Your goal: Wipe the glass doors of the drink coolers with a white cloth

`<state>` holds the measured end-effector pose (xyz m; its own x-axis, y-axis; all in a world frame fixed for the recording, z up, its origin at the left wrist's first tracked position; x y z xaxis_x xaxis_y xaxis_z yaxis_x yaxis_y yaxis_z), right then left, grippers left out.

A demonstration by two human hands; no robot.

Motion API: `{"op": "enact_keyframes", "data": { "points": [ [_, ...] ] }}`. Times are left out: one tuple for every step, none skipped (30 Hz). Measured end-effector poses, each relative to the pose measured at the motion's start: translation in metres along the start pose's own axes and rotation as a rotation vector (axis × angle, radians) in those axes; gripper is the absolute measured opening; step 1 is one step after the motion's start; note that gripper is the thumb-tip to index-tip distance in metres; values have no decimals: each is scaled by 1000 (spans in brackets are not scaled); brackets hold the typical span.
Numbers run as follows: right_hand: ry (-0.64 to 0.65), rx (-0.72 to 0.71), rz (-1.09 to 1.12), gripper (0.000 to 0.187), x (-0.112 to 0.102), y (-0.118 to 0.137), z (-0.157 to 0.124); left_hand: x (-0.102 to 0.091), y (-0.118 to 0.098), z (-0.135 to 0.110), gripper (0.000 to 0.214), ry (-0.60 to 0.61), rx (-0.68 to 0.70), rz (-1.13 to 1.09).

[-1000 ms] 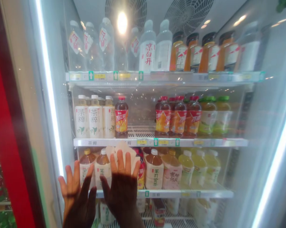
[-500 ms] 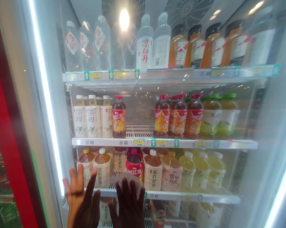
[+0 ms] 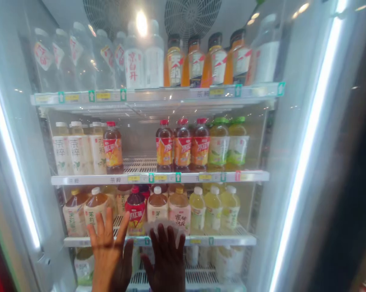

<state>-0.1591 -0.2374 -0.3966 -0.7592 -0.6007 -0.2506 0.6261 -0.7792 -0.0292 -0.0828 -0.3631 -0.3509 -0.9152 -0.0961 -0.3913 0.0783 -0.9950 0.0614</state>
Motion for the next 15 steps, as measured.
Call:
{"op": "enact_keyframes", "data": {
  "points": [
    [4,25,-5,75,-4,-14,6,5,-11,1,90,0,6,-5],
    [9,60,-12,76,-8,-28,13,9,-22,2,90,4,9,-9],
    [9,97,-23,76,-12,-41,18,13,-33,4,91,9,15,-15],
    [8,122,-34,76,-15,-54,19,17,-44,5,91,17,21,-22],
    [7,131,-42,76,-17,-66,15,21,-55,7,93,22,30,-29],
    [7,132,-49,76,-18,-78,6,25,-66,7,94,27,36,-36],
    [3,129,-57,76,-19,-88,-8,29,-76,7,95,28,37,-43],
    [-3,122,-67,76,-19,-99,-23,33,-85,6,97,26,37,-53],
    [-3,111,-78,76,-19,-110,-38,38,-94,5,97,20,37,-68],
    [3,97,-88,76,-19,-122,-50,42,-103,3,97,12,39,-89],
    [7,86,-96,76,-21,-134,-57,47,-113,0,97,2,46,-114],
    [10,83,-98,76,-24,-147,-58,52,-122,-3,97,-9,57,-141],
    [10,96,-96,77,-28,-161,-55,57,-131,-6,96,-14,74,-163],
    [9,128,-94,78,-32,-175,-50,61,-140,-8,96,-13,92,-177],
    [8,169,-93,80,-36,-188,-46,66,-148,-11,96,-5,107,-183]
  ]
}}
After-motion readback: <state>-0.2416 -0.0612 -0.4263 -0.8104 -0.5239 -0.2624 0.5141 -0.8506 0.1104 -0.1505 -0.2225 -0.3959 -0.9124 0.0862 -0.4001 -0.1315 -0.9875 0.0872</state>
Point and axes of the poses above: each hand's wrist, its own z-axis towards the middle knuckle, its own x-axis out of the palm, y = z × x, the point moved 4 cm from there along z, towards the middle knuckle, and after that the axes turned 6 degrees about x, right-handed, at the moved point
